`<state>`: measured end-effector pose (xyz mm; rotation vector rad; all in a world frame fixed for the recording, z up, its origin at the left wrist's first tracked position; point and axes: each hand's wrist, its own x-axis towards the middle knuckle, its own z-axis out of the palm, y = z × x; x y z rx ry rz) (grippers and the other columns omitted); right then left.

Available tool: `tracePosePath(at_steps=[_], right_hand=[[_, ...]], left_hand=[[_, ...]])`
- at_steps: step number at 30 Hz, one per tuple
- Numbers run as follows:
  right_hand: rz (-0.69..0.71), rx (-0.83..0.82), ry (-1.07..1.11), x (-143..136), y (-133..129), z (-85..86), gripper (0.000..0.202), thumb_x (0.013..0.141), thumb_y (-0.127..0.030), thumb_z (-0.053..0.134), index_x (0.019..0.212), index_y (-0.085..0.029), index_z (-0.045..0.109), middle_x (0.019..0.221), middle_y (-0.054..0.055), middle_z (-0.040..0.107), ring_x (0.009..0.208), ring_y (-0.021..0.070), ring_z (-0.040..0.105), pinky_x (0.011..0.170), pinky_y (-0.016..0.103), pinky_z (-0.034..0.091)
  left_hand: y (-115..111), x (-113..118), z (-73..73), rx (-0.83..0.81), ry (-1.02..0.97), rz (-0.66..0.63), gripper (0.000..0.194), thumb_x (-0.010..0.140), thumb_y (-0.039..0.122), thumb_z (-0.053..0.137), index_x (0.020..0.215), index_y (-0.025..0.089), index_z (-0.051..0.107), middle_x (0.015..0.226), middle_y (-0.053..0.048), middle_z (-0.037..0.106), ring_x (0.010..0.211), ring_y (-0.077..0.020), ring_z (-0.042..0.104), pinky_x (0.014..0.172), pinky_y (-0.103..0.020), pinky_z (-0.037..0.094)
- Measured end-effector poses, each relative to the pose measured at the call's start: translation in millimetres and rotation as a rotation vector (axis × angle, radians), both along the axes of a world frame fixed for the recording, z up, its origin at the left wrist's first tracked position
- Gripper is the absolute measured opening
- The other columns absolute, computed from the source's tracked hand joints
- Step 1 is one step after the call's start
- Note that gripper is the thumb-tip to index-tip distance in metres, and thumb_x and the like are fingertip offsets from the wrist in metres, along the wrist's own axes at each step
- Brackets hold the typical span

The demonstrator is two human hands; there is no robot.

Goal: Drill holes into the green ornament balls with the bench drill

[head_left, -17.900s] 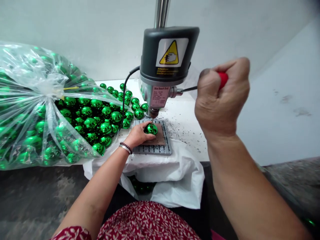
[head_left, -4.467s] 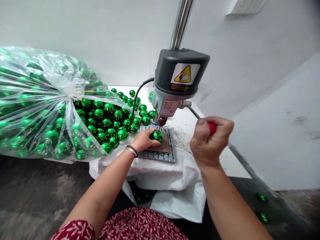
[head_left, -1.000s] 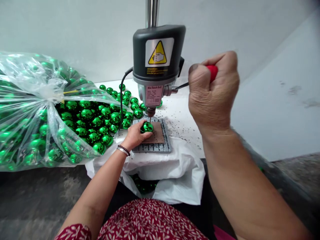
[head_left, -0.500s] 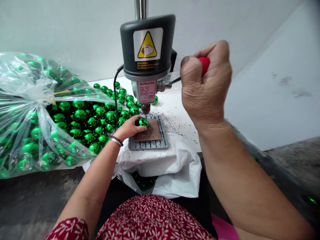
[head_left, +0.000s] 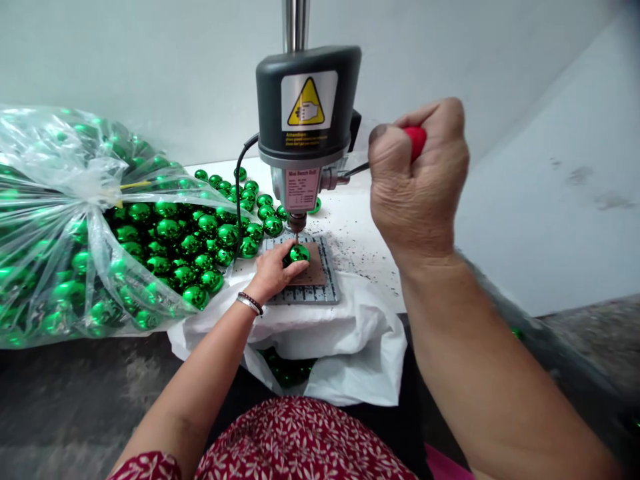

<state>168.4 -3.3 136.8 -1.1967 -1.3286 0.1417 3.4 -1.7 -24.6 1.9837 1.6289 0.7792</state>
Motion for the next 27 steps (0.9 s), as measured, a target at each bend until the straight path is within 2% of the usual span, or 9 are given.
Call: tracePosePath(at_steps=[6, 11, 17, 27], right_hand=[[-0.026, 0.026, -0.023, 3, 3, -6.6, 0.016, 0.085, -0.023, 0.056, 0.081, -0.012, 0.046, 0.073, -0.006, 0.042, 0.066, -0.001, 0.035, 0.07, 0.016, 0.034], [-0.03, 0.178, -0.043, 5, -2, -23.2, 0.017, 0.085, -0.029, 0.054, 0.082, -0.014, 0.048, 0.072, -0.005, 0.047, 0.064, -0.0008, 0.039, 0.061, 0.014, 0.035], [-0.058, 0.149, -0.035, 4, -9, -29.5, 0.016, 0.082, -0.031, 0.053, 0.083, -0.015, 0.049, 0.074, -0.003, 0.049, 0.064, 0.0008, 0.042, 0.064, 0.018, 0.04], [-0.095, 0.135, -0.038, 2, -14, -36.1, 0.017, 0.081, -0.034, 0.052, 0.08, -0.019, 0.045, 0.072, -0.002, 0.048, 0.063, 0.0046, 0.045, 0.063, 0.022, 0.042]], left_hand=[[1, 4, -10.0, 0.064, -0.052, 0.06, 0.049, 0.078, 0.04, 0.07, 0.124, 0.025, 0.063, 0.101, -0.004, 0.072, 0.096, -0.0235, 0.064, 0.088, -0.035, 0.048], [3, 4, -13.2, 0.088, -0.009, 0.077, 0.049, 0.077, 0.043, 0.071, 0.122, 0.025, 0.064, 0.106, -0.005, 0.071, 0.097, -0.0248, 0.064, 0.089, -0.036, 0.047], [2, 4, -11.4, 0.058, 0.038, 0.079, 0.054, 0.078, 0.045, 0.069, 0.126, 0.023, 0.061, 0.108, -0.006, 0.071, 0.1, -0.0263, 0.062, 0.091, -0.038, 0.046], [1, 4, -10.9, 0.041, 0.066, 0.084, 0.051, 0.079, 0.048, 0.068, 0.125, 0.025, 0.061, 0.106, -0.006, 0.071, 0.099, -0.0269, 0.062, 0.089, -0.038, 0.046]])
